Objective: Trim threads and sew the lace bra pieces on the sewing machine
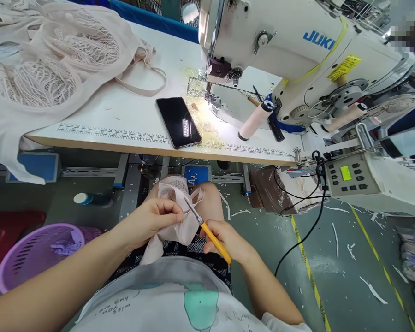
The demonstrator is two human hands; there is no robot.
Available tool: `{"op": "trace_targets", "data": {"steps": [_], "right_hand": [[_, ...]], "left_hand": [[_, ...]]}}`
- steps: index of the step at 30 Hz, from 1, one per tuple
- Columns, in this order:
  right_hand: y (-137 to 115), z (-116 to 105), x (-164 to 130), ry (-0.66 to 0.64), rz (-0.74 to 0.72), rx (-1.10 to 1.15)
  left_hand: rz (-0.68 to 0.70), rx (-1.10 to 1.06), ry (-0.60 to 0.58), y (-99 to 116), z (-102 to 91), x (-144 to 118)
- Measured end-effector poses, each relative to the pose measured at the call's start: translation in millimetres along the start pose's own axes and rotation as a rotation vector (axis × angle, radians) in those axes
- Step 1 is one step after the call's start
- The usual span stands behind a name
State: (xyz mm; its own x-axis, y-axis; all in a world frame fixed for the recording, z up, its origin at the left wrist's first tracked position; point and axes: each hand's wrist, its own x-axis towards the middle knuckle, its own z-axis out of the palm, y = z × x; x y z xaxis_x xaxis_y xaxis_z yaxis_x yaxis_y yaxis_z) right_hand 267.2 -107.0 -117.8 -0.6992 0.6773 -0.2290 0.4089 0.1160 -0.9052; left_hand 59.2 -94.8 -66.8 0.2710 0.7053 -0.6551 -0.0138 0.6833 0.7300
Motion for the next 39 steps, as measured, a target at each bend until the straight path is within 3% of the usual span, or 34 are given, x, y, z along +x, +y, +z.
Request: {"op": "trace_targets", "data": {"steps": [3, 5, 7, 10, 13, 16, 19, 22, 24, 25, 26, 27, 29, 30, 32, 34, 39], "right_hand": [[6.8, -13.7, -6.4, 0.090, 0.010, -0.002], [7.9, -38.8, -11.4, 0.248, 0.032, 0.006], [2.5, -77.1, -12.8, 0.480, 0.100, -0.100], [-17.9, -146.6, -2.0, 0.807, 0.412, -0.608], [-37.8, -207.0, 25.6, 0.808, 0.744, -0.993], [-41.0, -243.3, 60.2, 0.726, 0.765, -1.132], [-32.2, -255.0, 82.5, 0.711, 0.663, -1.155], [-27.0, -237.4, 81.8, 0.812, 0.525, -1.088], [-28.6, -200.6, 70.7, 1.077, 0.350, -0.786], [-30.1, -173.7, 63.9, 1.109, 0.317, -0.715], [-31.7, -142.2, 57.6, 1.102, 0.265, -0.628], [-33.3, -107.8, 52.5, 1.044, 0.115, -0.329], [-36.2, -40.3, 48.5, 0.798, -0.080, 0.092], [-37.9, -11.8, 49.3, 0.702, -0.124, 0.216], [-41.7, 27.6, 53.3, 0.630, -0.132, 0.430], [-45.7, 44.5, 55.8, 0.621, -0.114, 0.584], [-54.8, 48.0, 54.6, 0.588, -0.067, 0.741]], "left_hand": [[0.003, -0.052, 0.006, -0.5, -2.5, 0.4], [-0.015, -0.102, 0.014, 0.0, -4.8, -0.6], [-0.047, -0.165, 0.024, 1.2, -7.2, -2.0], [-0.097, -0.273, 0.030, 4.0, -10.3, -2.9], [-0.134, -0.361, 0.080, 7.8, -11.0, -2.5], [-0.135, -0.437, 0.174, 10.6, -8.2, -3.2], [-0.077, -0.498, 0.241, 9.5, -4.7, -5.5], [-0.022, -0.525, 0.243, 3.9, -3.8, -9.2], [0.018, -0.509, 0.217, -1.5, -4.2, -11.3], [0.041, -0.485, 0.198, -4.5, -4.2, -11.9], [0.069, -0.451, 0.183, -7.6, -4.1, -11.9], [0.106, -0.406, 0.177, -10.7, -3.8, -11.6], [0.201, -0.282, 0.186, -16.4, -2.4, -10.2], [0.252, -0.214, 0.195, -18.7, -1.4, -9.6], [0.323, -0.096, 0.207, -21.8, 0.9, -9.5], [0.334, -0.034, 0.215, -22.9, 3.1, -11.9], [0.310, -0.044, 0.247, -24.8, 4.9, -23.8]]}}
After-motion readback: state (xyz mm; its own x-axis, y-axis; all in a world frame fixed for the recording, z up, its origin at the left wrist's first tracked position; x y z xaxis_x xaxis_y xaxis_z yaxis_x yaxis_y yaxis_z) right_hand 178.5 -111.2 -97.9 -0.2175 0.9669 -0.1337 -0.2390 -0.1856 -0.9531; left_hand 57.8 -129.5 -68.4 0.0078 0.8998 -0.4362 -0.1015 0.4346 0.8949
